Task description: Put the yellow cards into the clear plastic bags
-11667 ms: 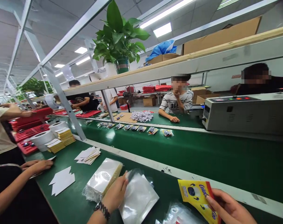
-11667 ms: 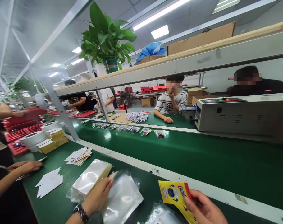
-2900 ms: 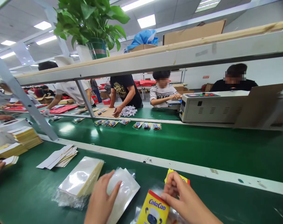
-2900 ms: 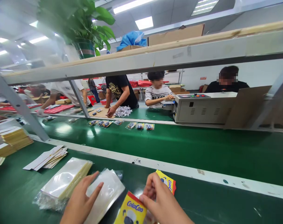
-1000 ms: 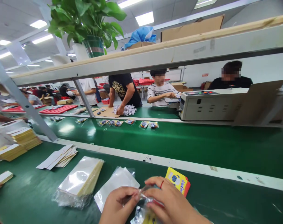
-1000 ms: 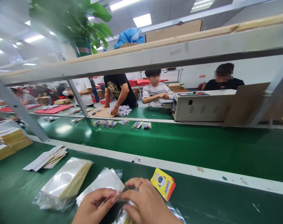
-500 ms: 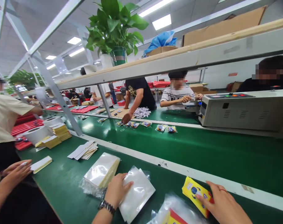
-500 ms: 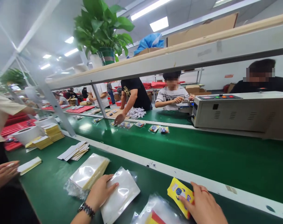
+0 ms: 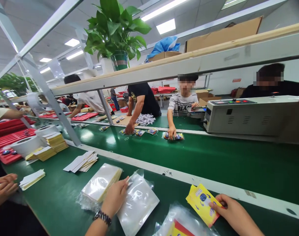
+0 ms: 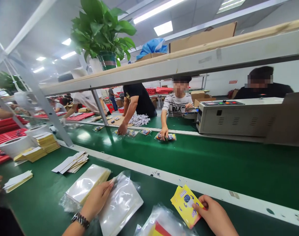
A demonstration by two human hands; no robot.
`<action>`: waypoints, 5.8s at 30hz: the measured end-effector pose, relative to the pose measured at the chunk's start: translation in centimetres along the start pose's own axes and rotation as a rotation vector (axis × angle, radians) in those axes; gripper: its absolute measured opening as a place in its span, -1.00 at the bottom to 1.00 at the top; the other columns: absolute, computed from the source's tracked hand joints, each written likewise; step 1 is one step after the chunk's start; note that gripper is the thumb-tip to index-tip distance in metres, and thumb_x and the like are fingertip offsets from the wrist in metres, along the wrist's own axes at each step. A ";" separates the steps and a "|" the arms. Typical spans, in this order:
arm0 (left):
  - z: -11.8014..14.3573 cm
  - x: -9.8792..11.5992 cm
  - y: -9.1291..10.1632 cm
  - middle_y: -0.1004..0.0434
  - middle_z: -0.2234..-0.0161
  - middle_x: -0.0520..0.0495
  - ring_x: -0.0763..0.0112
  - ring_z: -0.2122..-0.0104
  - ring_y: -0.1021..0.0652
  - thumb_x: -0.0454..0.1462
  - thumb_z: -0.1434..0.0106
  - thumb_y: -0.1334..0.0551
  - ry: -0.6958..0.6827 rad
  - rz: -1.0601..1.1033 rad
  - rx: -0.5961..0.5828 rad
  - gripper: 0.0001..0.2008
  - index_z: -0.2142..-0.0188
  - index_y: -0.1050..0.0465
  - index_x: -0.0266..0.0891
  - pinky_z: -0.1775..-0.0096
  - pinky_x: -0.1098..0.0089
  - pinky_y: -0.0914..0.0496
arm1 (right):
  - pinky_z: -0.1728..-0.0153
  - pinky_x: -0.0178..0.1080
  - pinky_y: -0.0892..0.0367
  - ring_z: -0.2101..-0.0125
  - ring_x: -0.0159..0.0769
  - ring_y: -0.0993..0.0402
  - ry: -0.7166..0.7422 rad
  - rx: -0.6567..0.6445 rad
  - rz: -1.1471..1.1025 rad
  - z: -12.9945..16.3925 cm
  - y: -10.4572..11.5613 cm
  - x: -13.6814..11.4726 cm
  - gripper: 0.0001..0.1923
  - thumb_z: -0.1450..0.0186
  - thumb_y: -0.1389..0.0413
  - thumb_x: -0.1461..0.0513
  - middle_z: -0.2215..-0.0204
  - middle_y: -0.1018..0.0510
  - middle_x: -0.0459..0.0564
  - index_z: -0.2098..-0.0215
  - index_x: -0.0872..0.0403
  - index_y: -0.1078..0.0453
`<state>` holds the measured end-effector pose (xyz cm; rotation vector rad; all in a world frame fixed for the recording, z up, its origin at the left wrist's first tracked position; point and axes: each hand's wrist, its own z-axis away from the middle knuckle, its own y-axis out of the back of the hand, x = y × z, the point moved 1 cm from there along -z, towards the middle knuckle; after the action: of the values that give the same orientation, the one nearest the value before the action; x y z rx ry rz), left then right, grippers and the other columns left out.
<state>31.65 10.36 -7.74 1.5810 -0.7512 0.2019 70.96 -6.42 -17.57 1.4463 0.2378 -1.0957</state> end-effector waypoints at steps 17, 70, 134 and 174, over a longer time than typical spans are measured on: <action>2.9 5.9 0.0 -0.75 0.33 -0.03 0.20 0.28 -0.69 -0.09 -0.17 -0.23 -0.162 0.430 -0.231 -0.75 0.36 -0.70 -0.06 0.20 0.36 -0.56 | 0.35 -0.23 -0.48 0.37 -0.25 -0.54 0.271 0.143 -0.704 4.5 0.6 -6.5 -0.64 -0.21 -0.15 -0.05 0.36 -0.48 -0.09 0.20 -0.03 -0.24; 6.0 8.9 -2.5 -0.71 0.42 -0.08 0.21 0.34 -0.64 0.08 -0.11 -0.29 -0.070 0.662 -0.179 -0.63 0.38 -0.70 -0.12 0.23 0.39 -0.53 | 0.33 -0.26 -0.45 0.31 -0.29 -0.51 0.979 0.207 -0.275 8.1 1.2 -14.9 -0.55 -0.35 0.10 0.38 0.29 -0.54 -0.02 -0.07 -0.15 -0.37; 2.0 4.1 0.5 -0.71 0.41 -0.07 0.19 0.31 -0.67 0.03 0.08 -0.44 0.267 1.124 -0.112 -0.59 0.36 -0.60 -0.22 0.24 0.26 -0.57 | 0.54 -0.38 -0.49 0.39 -0.23 -0.64 -0.213 -0.164 -1.574 6.3 -0.4 -6.0 -0.36 0.08 -0.45 0.31 0.29 -0.64 -0.06 0.08 -0.01 -0.32; 5.8 10.3 -2.9 -0.74 0.38 -0.11 0.06 0.31 -0.67 -0.09 0.18 -0.52 0.152 0.980 -0.055 -0.77 0.49 -0.69 -0.08 0.18 0.23 -0.56 | 0.38 -0.28 -0.49 0.42 -0.31 -0.54 0.520 0.413 -0.946 7.9 -1.4 -13.5 -0.85 -0.26 -0.23 0.13 0.33 -0.57 -0.01 0.23 -0.01 -0.45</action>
<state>39.49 1.30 -5.59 1.0151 -1.3448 0.9866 59.13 -6.79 -7.27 2.0511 1.2167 -1.5399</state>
